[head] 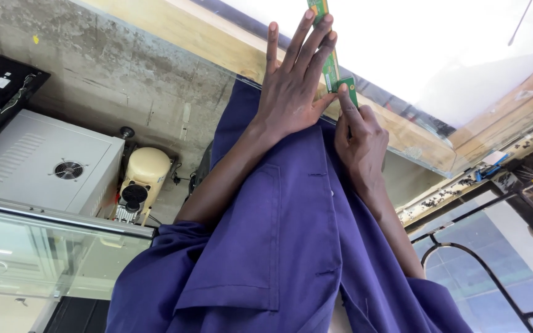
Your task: The person handles long green circuit boards on a workbench, using a small tool to manipulate components on the boards. They move the boards around and appear to be performing maintenance or repair work on the electronic components.
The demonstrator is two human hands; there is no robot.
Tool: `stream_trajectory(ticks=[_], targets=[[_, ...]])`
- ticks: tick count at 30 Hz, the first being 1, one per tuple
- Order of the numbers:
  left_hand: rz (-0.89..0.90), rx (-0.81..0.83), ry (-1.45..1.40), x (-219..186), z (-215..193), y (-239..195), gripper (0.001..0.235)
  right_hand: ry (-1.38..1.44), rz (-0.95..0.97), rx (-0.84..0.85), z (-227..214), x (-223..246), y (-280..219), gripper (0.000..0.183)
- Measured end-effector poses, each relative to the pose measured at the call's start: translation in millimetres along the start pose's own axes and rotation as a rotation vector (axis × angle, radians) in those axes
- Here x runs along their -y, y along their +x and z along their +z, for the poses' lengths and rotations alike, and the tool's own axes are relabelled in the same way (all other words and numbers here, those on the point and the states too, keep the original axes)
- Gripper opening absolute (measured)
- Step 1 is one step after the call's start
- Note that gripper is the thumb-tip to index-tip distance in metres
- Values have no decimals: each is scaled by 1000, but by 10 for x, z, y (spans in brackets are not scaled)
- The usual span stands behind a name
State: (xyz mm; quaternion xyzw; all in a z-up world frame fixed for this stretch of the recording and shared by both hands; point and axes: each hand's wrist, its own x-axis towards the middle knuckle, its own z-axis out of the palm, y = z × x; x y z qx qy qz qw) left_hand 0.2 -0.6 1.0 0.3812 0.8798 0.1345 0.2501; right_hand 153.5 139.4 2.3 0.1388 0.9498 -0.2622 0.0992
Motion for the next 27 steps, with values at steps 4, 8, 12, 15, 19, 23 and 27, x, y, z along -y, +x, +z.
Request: stream_trajectory(ticks=[4,8,12,15,19,23,27], targets=[[-9,49,33,-3,2,-2,101,12,9,1,-27,34,15,54],[-1,48,40,-10,-26,5,102,2,-8,-9,22,-41,-12,54],[-11,0,23,8,4,4,95,31,-31,-14,10,1,126,53],[-9,20,28,-19,-10,-18,91,14,-17,-6,-35,34,48,51],[-25,27,86,3,34,4,97,-5,-14,-11,-27,30,79,49],[-41,135,98,-32,-87,8,86,20,-8,-5,-50,59,80,51],[-53,102,62,0,-93,17,92,30,-42,-3,-18,32,157,51]])
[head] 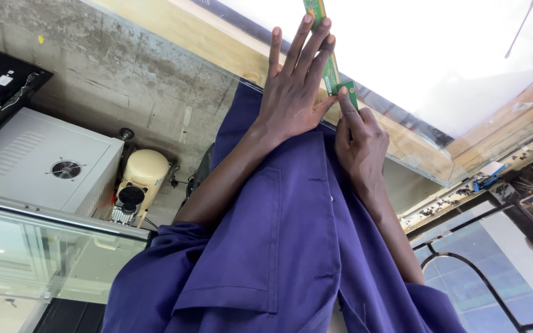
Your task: The person handles long green circuit boards on a workbench, using a small tool to manipulate components on the boards. They move the boards around and appear to be performing maintenance or repair work on the electronic components.
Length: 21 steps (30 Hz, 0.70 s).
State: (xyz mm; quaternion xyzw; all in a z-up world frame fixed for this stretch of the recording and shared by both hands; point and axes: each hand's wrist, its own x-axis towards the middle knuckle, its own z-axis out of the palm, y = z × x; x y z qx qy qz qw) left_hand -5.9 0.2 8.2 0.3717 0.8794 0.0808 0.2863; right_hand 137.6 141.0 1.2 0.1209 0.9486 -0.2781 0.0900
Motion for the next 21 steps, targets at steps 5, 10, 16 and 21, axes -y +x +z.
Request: stream_trajectory(ticks=[5,10,16,21], targets=[[17,-52,-43,-12,58,-7,98,29,1,-25,-50,103,143,42],[5,-76,1,-15,92,-13,93,7,24,16,-42,52,67,49],[6,-24,7,-8,44,-9,98,-3,-22,6,-71,97,147,47],[17,-86,-37,-9,108,-5,92,-16,-10,-15,-71,168,268,45]])
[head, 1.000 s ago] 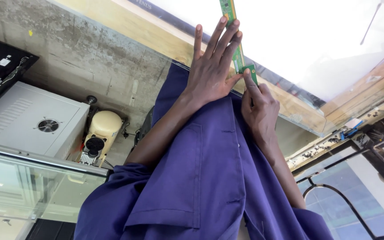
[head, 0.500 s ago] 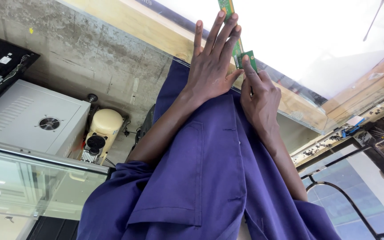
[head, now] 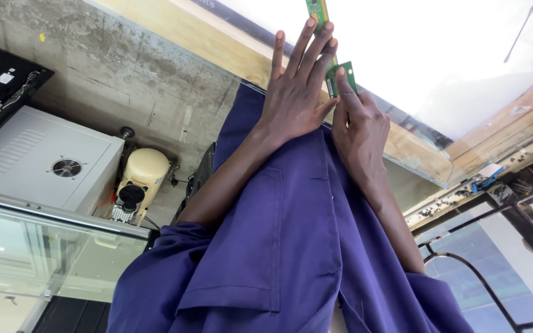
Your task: The person handles long green circuit boards on a workbench, using a small tool to manipulate components on the boards. They move the boards around and appear to be performing maintenance or repair work on the electronic components.
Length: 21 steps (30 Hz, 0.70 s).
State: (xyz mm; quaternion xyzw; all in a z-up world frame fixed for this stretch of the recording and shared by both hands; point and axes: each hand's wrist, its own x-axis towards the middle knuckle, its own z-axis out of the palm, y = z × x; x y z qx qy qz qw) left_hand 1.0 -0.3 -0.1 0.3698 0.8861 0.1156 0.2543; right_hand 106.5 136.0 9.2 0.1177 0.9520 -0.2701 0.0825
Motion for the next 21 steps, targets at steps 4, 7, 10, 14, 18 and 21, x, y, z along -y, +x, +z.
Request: stream_trajectory(ticks=[4,7,10,14,18,21], targets=[[-15,1,11,5,27,-4,95,-24,-6,9,-14,-3,-49,43],[1,-105,-67,8,113,-2,80,4,-10,-15,-16,49,62,44],[-5,-1,-12,11,-21,20,92,-10,-8,-2,28,-25,20,45],[-9,-5,9,12,61,-1,94,1,36,10,15,13,18,43],[1,-34,-39,-16,33,3,87,8,-13,-8,-7,6,12,43],[-20,-38,-25,27,51,20,95,13,-23,7,2,14,84,43]])
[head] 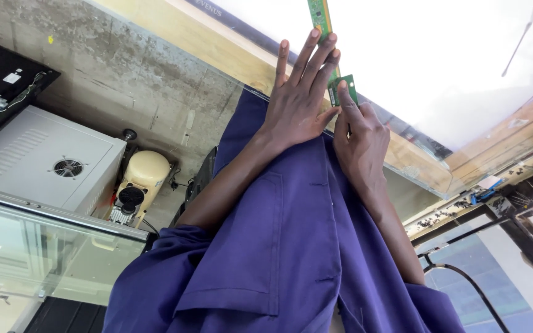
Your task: The person handles long green circuit boards on a workbench, using a small tool to manipulate components on the boards. They move the boards around and appear to be performing maintenance or repair work on the electronic components.
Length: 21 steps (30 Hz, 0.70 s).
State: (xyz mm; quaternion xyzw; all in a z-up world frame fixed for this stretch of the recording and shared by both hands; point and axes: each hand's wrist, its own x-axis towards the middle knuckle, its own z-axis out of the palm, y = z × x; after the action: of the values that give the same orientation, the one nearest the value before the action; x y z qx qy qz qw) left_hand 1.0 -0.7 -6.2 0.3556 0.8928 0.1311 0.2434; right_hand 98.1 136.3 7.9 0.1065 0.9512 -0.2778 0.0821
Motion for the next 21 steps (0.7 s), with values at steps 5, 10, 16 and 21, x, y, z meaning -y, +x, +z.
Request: stream_trajectory(ticks=[5,10,16,21], targets=[[6,13,13,-36,-6,-10,86,-17,10,-6,-7,0,-34,44],[39,-164,-119,-17,117,-29,79,-26,20,2,14,-14,21,45],[13,-137,-76,-21,127,-23,82,-12,5,7,-50,53,24,43],[18,-41,-12,-26,40,-18,86,-7,1,-23,24,-39,-55,47]])
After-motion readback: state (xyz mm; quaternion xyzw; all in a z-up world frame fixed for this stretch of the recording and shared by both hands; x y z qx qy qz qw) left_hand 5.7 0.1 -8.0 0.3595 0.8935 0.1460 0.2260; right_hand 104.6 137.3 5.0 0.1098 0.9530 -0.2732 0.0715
